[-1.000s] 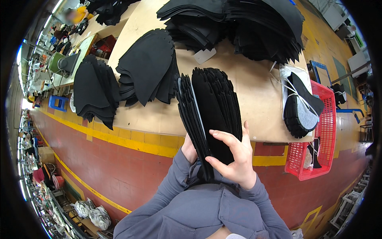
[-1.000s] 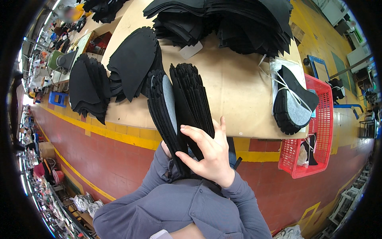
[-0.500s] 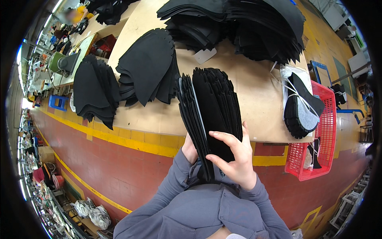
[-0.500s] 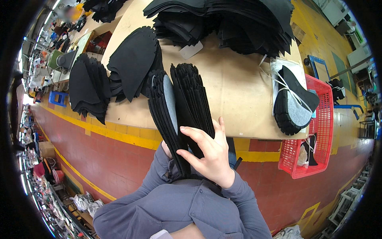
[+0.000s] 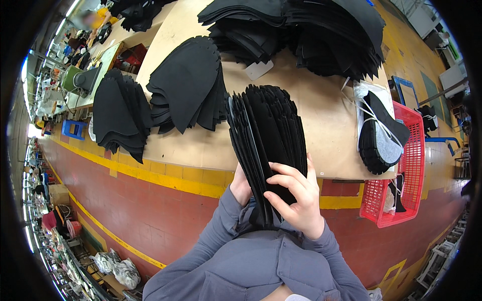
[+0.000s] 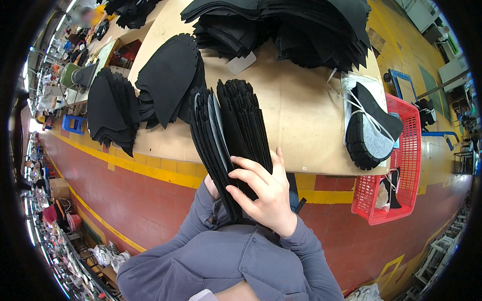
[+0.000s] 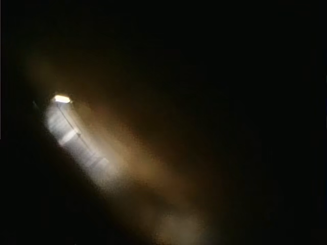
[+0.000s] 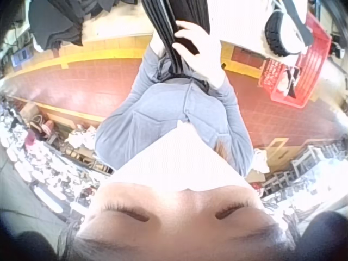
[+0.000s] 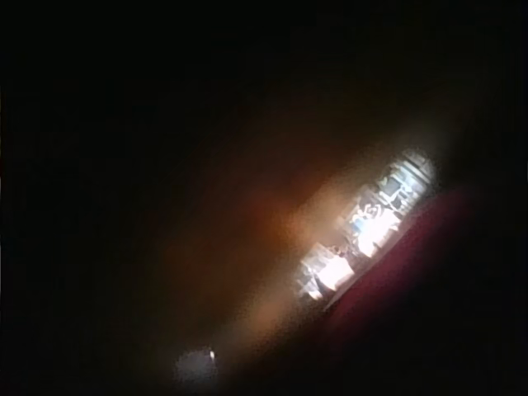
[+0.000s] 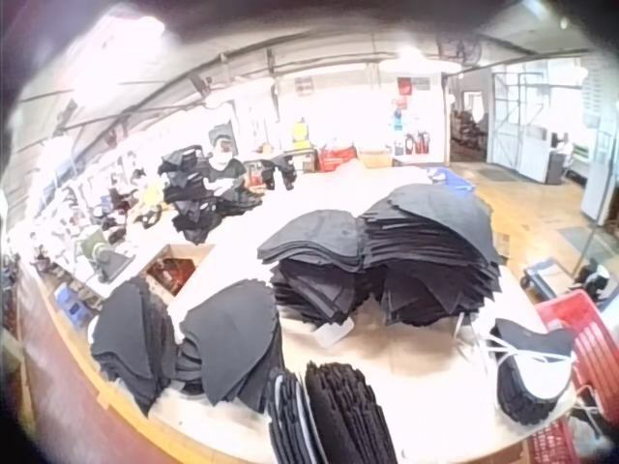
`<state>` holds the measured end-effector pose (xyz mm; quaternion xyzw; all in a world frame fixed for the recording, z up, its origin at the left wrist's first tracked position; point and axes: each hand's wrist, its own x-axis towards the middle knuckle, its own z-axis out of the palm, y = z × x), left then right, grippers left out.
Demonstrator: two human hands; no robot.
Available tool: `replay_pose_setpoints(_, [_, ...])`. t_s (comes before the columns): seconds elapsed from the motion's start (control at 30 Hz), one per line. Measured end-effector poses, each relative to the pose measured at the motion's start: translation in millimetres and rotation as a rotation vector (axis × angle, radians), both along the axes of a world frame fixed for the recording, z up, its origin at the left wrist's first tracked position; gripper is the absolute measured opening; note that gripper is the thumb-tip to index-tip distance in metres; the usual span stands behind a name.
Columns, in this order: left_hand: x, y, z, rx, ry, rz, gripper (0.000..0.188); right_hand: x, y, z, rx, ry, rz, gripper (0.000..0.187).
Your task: The person repeatedly picks up black fabric pieces from a table, aligns them into neat stacks, and places them back down. They occasionally insert a gray insert into a stack and tie a bundle with a white string. The work occurs at a large table in a busy factory floor with other workers visible in the background.
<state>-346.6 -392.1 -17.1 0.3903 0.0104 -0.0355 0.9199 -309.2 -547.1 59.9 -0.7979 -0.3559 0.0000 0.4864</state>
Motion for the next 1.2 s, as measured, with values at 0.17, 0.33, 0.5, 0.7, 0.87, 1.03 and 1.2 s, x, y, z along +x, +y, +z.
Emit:
replay_pose_setpoints(0.17, [0,2,-9,-0.005,-0.028,0.005,0.046,-1,-1,-7,0.003,0.021,-0.010,0.020])
replay_pose_setpoints(0.33, [-2,1,-4,0.173,0.045,0.043,0.052,1,0,-3,-0.017,-0.045,-0.032,0.020])
replay_pose_setpoints(0.5, [-2,3,-13,-0.155,-0.225,-0.030,0.046,-2,3,2,0.011,-0.011,-0.043,0.024])
replay_pose_setpoints(0.7, [-4,2,-7,0.003,-0.221,-0.010,0.047,-1,4,-1,-0.022,-0.039,-0.059,0.030])
replay_pose_setpoints(0.87, [-5,2,-13,-0.123,-0.177,-0.022,0.047,-2,5,5,0.014,-0.014,-0.030,0.030])
replay_pose_setpoints(1.03, [-3,3,-4,0.042,0.170,0.091,0.050,-2,4,5,0.014,0.004,-0.029,0.028])
replay_pose_setpoints(1.2, [0,-2,13,0.138,0.407,0.228,0.051,-3,5,7,0.023,0.010,-0.033,0.026])
